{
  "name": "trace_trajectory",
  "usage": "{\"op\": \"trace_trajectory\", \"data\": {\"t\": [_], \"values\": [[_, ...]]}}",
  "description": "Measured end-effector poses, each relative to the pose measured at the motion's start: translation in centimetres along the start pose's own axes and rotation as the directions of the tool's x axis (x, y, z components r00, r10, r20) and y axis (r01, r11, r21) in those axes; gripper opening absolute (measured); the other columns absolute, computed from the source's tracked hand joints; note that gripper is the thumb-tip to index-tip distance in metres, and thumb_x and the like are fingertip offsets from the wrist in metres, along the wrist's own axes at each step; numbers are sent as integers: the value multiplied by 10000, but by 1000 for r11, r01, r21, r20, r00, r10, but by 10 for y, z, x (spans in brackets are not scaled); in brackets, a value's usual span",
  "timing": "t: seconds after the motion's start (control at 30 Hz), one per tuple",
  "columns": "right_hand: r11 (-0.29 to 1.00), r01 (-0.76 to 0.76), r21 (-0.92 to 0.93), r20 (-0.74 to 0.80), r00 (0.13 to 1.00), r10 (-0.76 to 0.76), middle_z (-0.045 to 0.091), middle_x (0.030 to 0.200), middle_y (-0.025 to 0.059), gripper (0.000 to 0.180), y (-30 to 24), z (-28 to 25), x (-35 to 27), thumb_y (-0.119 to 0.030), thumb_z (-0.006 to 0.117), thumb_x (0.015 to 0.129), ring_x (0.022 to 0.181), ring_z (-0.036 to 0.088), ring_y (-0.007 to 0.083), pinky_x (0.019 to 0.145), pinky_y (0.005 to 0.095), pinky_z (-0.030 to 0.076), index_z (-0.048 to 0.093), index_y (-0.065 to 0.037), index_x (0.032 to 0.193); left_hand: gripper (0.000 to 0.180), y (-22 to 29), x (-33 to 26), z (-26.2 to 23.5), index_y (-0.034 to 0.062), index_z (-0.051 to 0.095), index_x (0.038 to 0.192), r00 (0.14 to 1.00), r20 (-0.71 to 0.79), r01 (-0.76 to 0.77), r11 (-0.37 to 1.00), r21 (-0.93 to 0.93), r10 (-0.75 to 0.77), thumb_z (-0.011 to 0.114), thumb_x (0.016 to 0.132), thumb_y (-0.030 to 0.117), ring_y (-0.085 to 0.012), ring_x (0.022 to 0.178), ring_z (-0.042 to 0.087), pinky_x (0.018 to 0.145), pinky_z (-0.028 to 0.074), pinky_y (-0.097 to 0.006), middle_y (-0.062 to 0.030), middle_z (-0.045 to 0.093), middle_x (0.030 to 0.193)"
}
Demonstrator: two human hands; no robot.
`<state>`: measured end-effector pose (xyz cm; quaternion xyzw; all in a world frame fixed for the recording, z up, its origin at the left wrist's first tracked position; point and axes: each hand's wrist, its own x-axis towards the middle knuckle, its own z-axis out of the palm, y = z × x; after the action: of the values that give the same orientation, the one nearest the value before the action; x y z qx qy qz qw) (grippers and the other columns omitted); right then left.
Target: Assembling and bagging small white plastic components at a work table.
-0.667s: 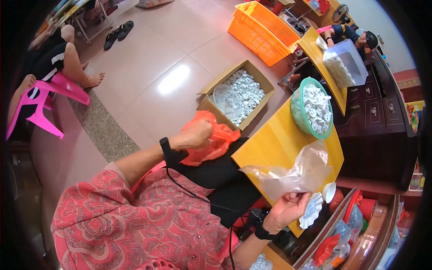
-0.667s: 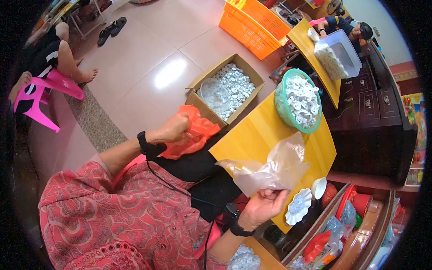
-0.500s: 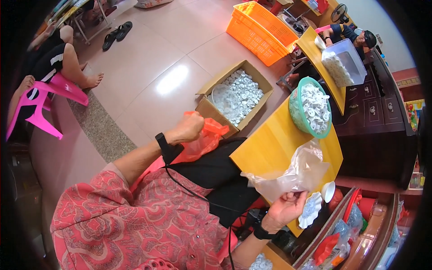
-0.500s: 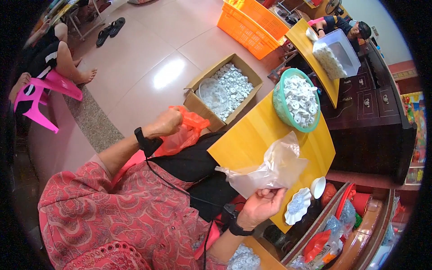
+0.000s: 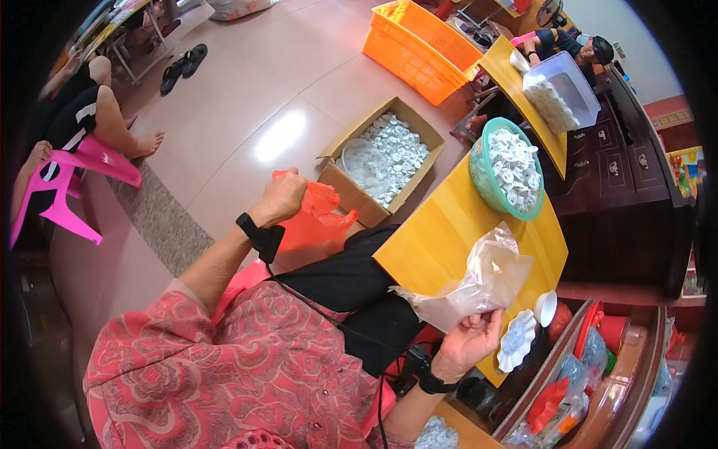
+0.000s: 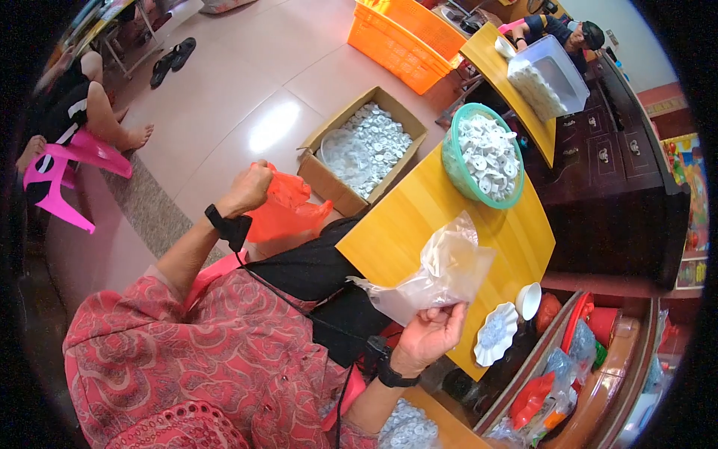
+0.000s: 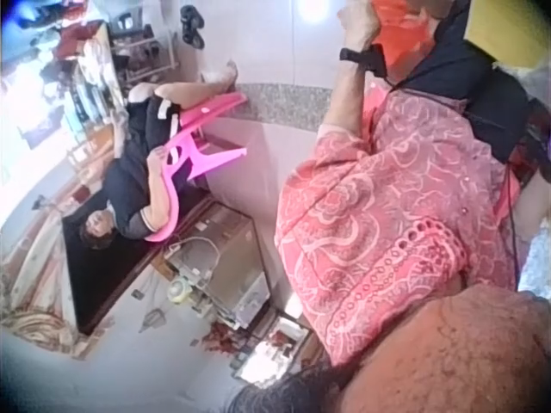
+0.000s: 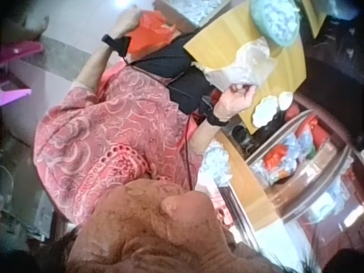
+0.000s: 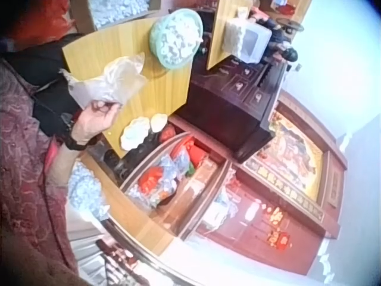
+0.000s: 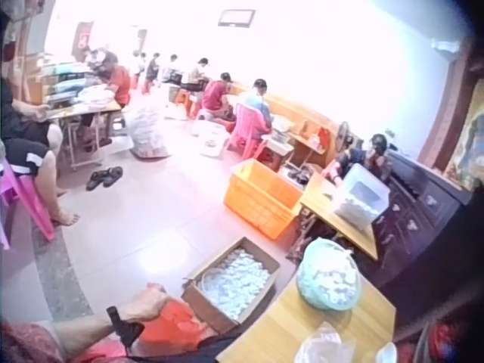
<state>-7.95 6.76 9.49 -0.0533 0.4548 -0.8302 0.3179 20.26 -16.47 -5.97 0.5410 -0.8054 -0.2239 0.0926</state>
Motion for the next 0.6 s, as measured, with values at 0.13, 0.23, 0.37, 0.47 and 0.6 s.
{"op": "trace_trajectory", "data": {"t": [0.13, 0.23, 0.37, 0.47, 0.6], "values": [[999, -18, 27, -71, 997, 20, 524, 659, -22, 256, 3, -4, 4, -272, 418, 1010, 516, 384, 63, 460, 206, 291, 584, -79, 983, 190, 21, -7, -13, -58, 651, 909, 981, 6, -195, 980, -35, 195, 618, 743, 30, -428, 912, 605, 763, 521, -460, -258, 568, 1063], [986, -125, 112, 30, 992, 122, 485, 643, -32, 257, 4, -7, 5, -265, 409, 1014, 505, 350, 53, 449, 206, 263, 589, -84, 986, 369, 66, -16, -28, 12, 659, 1090, 849, -64, -503, 764, -404, 525, 739, 755, 146, -322, 1035, 588, 875, 502, -373, -178, 583, 1140], [977, -179, 114, -42, 982, 185, 450, 608, -49, 238, 0, 1, 2, -255, 423, 1008, 499, 358, 46, 461, 203, 291, 591, -91, 970, 405, 140, -41, -46, 12, 585, 1210, 687, 7, -364, 353, -862, 726, 697, 860, 184, -217, 1057, 592, 831, 530, -330, -155, 573, 1181], [974, -209, 85, 83, 976, 202, 424, 582, -63, 226, 1, -6, 8, -260, 441, 1002, 498, 378, 43, 472, 203, 319, 590, -95, 961, 537, 182, -53, -44, -3, 468, 1320, 578, 130, -187, 286, -940, 806, 683, 875, 208, -184, 977, 619, 776, 536, -306, -136, 609, 1080], [996, -87, -37, 144, 985, 91, 490, 679, -41, 198, -1, 0, 5, -250, 483, 995, 540, 402, 50, 485, 197, 314, 581, -79, 983, 403, 228, -49, -50, 23, 548, 1253, 525, 291, 30, 325, -945, 800, 592, 914, 237, -119, 613, 607, 592, 506, -254, -21, 641, 722]]}}
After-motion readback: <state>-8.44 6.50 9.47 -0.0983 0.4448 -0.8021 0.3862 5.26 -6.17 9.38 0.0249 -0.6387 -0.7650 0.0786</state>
